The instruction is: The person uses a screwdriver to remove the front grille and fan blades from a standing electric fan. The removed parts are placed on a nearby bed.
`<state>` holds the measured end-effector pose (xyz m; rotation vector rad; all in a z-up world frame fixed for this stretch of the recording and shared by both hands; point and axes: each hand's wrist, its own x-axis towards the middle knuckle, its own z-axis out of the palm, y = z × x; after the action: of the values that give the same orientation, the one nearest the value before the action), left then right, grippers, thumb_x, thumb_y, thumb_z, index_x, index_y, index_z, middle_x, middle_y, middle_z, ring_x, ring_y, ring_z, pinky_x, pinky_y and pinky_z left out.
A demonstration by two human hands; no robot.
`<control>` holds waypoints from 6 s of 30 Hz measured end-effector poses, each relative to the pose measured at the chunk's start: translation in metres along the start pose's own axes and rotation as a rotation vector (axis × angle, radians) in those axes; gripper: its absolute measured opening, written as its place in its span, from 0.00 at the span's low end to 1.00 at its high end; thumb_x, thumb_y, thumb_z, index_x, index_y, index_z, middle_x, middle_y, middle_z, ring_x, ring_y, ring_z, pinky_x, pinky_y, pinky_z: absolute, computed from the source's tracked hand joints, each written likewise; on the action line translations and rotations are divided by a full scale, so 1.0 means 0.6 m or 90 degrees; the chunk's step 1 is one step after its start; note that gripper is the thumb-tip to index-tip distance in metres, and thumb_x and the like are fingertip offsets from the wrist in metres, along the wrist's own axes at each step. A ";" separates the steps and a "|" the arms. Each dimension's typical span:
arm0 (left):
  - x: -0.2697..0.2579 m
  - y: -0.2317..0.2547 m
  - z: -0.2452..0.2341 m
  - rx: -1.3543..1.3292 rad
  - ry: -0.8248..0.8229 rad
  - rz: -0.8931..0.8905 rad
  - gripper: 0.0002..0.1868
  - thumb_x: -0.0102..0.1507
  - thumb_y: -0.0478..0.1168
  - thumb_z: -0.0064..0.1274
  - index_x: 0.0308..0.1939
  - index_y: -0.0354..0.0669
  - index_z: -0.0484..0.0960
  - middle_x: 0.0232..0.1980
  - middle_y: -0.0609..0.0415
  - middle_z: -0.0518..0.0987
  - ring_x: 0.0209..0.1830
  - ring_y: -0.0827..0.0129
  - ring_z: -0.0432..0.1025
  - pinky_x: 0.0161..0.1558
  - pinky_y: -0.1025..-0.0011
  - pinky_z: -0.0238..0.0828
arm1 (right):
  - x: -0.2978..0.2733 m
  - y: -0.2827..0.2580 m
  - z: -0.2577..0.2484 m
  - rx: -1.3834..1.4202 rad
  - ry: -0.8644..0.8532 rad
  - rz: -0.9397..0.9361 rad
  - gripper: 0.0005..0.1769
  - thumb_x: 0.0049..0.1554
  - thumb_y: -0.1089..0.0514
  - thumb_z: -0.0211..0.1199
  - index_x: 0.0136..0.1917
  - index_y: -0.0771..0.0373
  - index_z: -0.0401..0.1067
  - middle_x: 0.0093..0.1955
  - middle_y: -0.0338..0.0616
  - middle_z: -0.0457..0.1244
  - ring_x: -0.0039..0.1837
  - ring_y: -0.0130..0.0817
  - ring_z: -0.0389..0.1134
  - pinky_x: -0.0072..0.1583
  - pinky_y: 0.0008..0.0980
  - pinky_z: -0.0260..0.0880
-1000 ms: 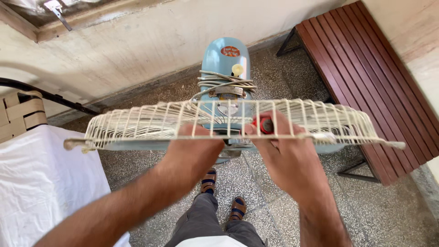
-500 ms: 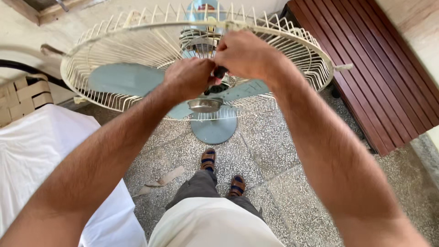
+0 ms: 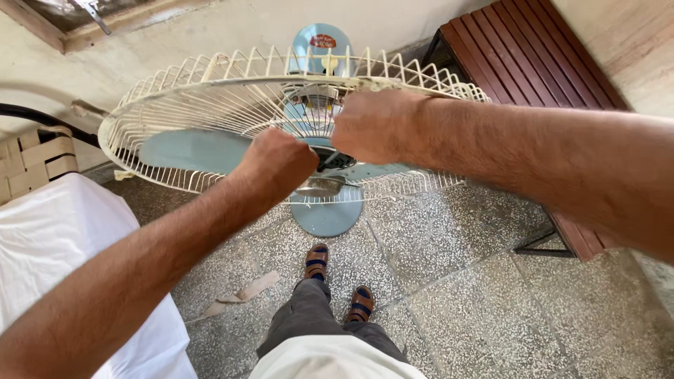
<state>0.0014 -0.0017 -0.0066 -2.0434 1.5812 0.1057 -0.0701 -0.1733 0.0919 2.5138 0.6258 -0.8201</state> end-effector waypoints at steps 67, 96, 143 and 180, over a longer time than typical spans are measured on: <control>0.033 0.063 0.119 0.089 0.112 0.040 0.13 0.58 0.38 0.65 0.21 0.45 0.78 0.16 0.65 0.75 0.15 0.84 0.71 0.17 0.74 0.68 | 0.041 -0.011 -0.038 -0.239 0.066 -0.158 0.15 0.60 0.52 0.65 0.35 0.61 0.77 0.33 0.47 0.70 0.36 0.31 0.74 0.41 0.41 0.79; 0.035 0.062 0.117 0.018 0.176 0.061 0.15 0.61 0.40 0.62 0.21 0.46 0.77 0.19 0.64 0.75 0.19 0.80 0.71 0.22 0.71 0.67 | 0.060 -0.028 -0.024 -0.326 -0.022 -0.218 0.12 0.60 0.53 0.65 0.35 0.58 0.77 0.32 0.40 0.69 0.36 0.29 0.71 0.39 0.36 0.74; -0.016 0.089 0.097 0.014 0.328 -0.118 0.12 0.53 0.36 0.62 0.40 0.40 0.83 0.39 0.51 0.79 0.49 0.62 0.73 0.64 0.63 0.57 | 0.053 0.008 0.080 -0.518 0.547 -0.099 0.09 0.58 0.59 0.58 0.35 0.60 0.71 0.31 0.42 0.65 0.35 0.29 0.72 0.33 0.27 0.74; -0.011 0.105 0.107 -0.072 0.390 -0.153 0.07 0.55 0.37 0.57 0.37 0.43 0.82 0.35 0.56 0.74 0.48 0.65 0.68 0.64 0.65 0.52 | 0.038 -0.030 -0.092 -0.161 -0.135 -0.123 0.10 0.63 0.55 0.61 0.46 0.63 0.77 0.43 0.46 0.71 0.49 0.36 0.75 0.54 0.40 0.78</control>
<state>-0.0411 0.0239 -0.0819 -2.4873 1.6679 -0.5834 -0.0387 -0.1241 0.1140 2.1301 0.8509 -0.9934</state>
